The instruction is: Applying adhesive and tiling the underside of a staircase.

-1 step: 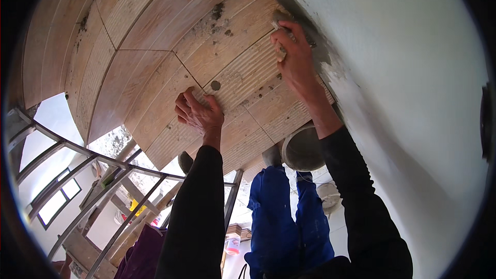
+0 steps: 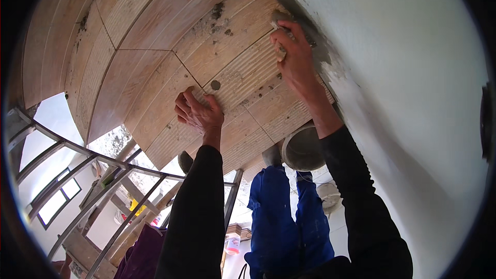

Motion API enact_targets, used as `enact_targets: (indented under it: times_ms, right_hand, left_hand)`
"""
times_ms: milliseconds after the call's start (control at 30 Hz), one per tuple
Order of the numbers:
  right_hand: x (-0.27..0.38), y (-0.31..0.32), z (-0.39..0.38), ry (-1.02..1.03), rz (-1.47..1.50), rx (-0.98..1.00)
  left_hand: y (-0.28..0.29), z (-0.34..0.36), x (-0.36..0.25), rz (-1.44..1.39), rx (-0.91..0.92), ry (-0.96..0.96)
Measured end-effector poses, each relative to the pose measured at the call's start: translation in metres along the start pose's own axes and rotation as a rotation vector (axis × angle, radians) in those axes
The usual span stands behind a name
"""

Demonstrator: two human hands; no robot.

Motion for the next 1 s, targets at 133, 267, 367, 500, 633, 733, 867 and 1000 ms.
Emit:
enact_targets:
  times_ms: [133, 267, 367, 500, 633, 733, 867, 1000]
  right_hand:
    - [-0.007, -0.001, -0.002, 0.073, -0.037, -0.008]
    - [-0.006, 0.000, -0.002, 0.040, 0.004, -0.008]
    - [0.003, -0.004, -0.005, -0.077, 0.201, 0.122]
    - [-0.007, 0.006, 0.001, 0.055, -0.022, -0.016]
    - [-0.003, 0.005, -0.005, 0.036, -0.060, -0.031]
    - [0.006, 0.007, -0.007, -0.017, -0.131, -0.045]
    - [0.014, 0.004, 0.000, 0.030, -0.270, -0.057]
    - [0.028, 0.008, -0.011, -0.015, -0.454, -0.026]
  left_hand:
    - [-0.001, 0.000, 0.000, 0.001, -0.001, -0.008]
    - [0.000, 0.000, 0.003, -0.010, 0.010, 0.017]
    - [0.001, 0.000, 0.005, -0.001, -0.001, 0.012]
    - [-0.003, -0.002, 0.002, -0.020, 0.005, 0.019]
    - [-0.001, 0.000, 0.004, -0.014, 0.001, 0.005]
    - [0.000, -0.001, 0.004, -0.013, -0.009, 0.008]
    - [-0.003, -0.001, 0.000, -0.036, 0.001, 0.011]
    - [-0.001, -0.001, 0.002, -0.014, 0.008, 0.021]
Point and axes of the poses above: each hand's wrist, its own z-axis towards the middle knuckle, its own y-axis out of the back of the hand, x = y × z, the point moved 2 cm from there along z, towards the middle knuckle, and after that the axes turned 15 degrees about -z, right-handed, at the moved point
